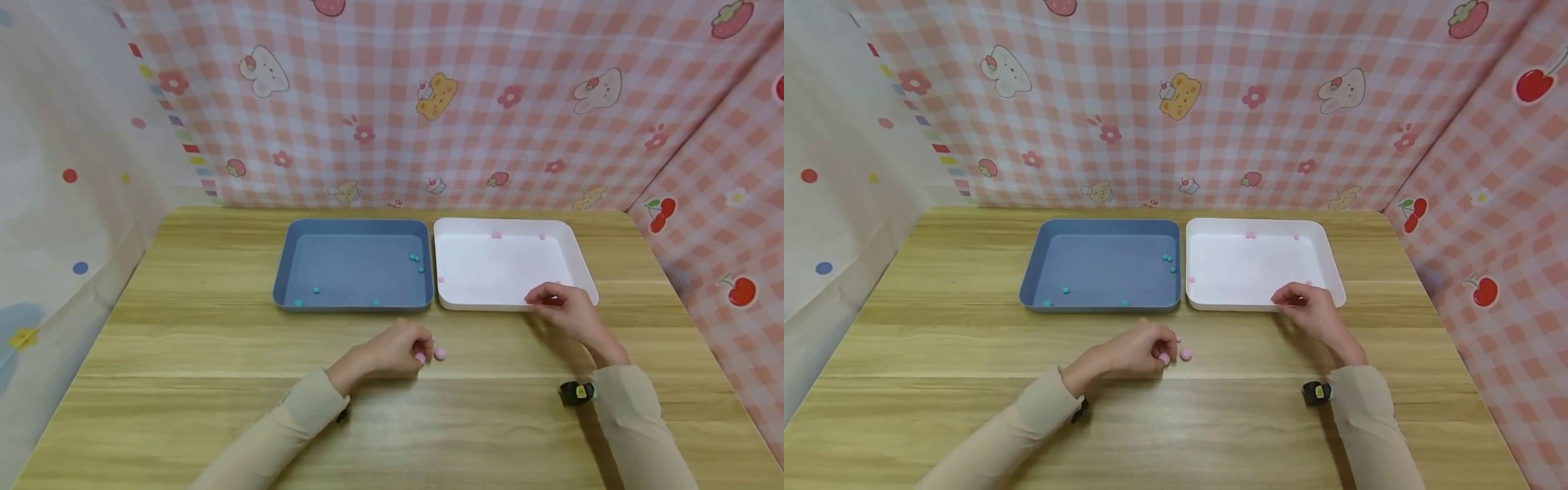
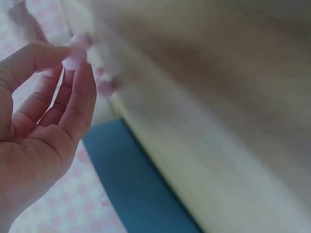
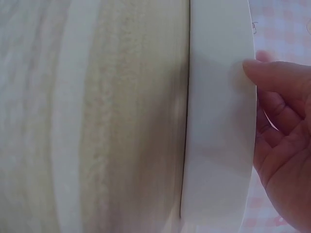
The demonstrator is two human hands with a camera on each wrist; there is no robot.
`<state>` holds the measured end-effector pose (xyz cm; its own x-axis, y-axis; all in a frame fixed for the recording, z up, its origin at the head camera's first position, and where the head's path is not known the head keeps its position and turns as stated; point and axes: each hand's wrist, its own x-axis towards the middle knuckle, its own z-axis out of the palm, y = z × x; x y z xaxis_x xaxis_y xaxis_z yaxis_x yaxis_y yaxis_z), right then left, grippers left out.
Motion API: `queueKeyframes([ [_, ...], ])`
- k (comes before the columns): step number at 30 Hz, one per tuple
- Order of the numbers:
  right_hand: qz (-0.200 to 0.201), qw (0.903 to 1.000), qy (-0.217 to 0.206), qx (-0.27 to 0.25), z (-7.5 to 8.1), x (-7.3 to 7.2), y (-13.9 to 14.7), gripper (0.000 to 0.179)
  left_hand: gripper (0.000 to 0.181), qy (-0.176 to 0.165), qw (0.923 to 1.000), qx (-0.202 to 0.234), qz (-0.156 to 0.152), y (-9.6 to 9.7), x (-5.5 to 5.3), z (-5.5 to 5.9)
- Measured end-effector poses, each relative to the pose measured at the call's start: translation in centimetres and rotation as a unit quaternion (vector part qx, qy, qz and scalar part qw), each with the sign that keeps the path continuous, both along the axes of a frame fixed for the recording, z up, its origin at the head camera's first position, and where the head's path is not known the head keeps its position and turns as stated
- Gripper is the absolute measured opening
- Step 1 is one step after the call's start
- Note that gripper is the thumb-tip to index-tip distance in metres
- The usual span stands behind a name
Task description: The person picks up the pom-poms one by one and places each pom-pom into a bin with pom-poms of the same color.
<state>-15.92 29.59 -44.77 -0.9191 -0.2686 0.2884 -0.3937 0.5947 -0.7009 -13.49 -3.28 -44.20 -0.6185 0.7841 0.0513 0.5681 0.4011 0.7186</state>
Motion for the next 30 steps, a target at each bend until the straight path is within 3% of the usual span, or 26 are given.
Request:
queueKeyframes([
  [3, 0.0, 0.9999, 0.011, 0.01, -0.1, 0.0, 0.1, 0.018, 0.015, -0.013, 0.9997, 0.018, 0.002, 0.3, -0.7, 0.8],
  [10, 0.001, 0.9999, 0.007, 0.012, 0.2, 0.1, 0.1, 0.018, 0.015, -0.096, 0.9933, 0.054, 0.033, 1.7, -2.6, 2.6],
  [18, 0.012, 0.9997, 0.021, 0.007, 0.2, 0.0, 0.2, 0.019, 0.011, -0.079, 0.9899, 0.102, 0.059, 4.3, -5.7, 3.8],
  [22, 0.012, 0.9997, 0.022, 0.008, 0.3, 0.0, 0.4, 0.018, 0.012, -0.093, 0.9841, 0.122, 0.089, 5.9, -7.0, 4.4],
  [30, 0.018, 0.9997, 0.014, 0.004, 0.3, -0.2, 0.3, 0.017, 0.014, -0.105, 0.9736, 0.159, 0.125, 8.3, -8.7, 4.9],
])
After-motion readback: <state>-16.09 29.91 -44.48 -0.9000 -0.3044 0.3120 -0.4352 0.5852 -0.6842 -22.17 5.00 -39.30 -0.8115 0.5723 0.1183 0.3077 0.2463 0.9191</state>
